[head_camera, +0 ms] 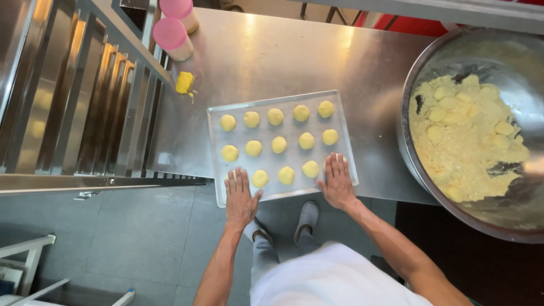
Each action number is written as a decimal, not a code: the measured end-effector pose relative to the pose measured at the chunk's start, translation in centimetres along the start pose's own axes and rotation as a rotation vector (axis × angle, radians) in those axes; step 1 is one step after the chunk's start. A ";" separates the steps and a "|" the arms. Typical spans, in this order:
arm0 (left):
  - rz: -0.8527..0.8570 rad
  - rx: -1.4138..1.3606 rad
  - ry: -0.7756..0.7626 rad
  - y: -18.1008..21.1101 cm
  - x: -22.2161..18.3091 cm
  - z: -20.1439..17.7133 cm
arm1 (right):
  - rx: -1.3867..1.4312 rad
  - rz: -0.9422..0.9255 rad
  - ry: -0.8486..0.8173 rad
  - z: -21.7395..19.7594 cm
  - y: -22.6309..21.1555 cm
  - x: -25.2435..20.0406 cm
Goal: The person is taking pre-portioned dough balls from a large bowl, arranging them on a metal baking sheet, and flattening them into discs using their hands.
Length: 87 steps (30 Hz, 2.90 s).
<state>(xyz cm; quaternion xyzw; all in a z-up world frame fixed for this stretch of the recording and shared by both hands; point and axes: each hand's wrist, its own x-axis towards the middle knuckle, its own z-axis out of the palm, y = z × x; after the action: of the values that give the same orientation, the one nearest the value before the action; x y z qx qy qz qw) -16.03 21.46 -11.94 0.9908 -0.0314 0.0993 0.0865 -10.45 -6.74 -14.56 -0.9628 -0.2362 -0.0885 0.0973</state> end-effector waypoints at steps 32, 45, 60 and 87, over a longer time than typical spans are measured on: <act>0.131 -0.128 -0.059 11.3 1.6 2.7 | 0.019 -0.138 0.048 1.9 -1.5 7.3; 0.015 -0.187 -0.033 11.9 1.5 4.6 | 0.012 -0.151 -0.123 3.9 -1.4 8.6; 0.041 -0.084 -0.147 10.5 10.4 5.5 | -0.001 -0.048 0.030 0.7 3.4 6.9; 0.041 -0.133 -0.113 9.1 8.8 7.0 | -0.013 -0.083 -0.101 2.0 4.1 5.5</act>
<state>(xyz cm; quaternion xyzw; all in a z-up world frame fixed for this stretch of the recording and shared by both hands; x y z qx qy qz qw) -6.84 10.93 -15.42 0.9860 -0.0632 0.0429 0.1483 -3.43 -7.43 -15.93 -0.9560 -0.2800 -0.0451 0.0752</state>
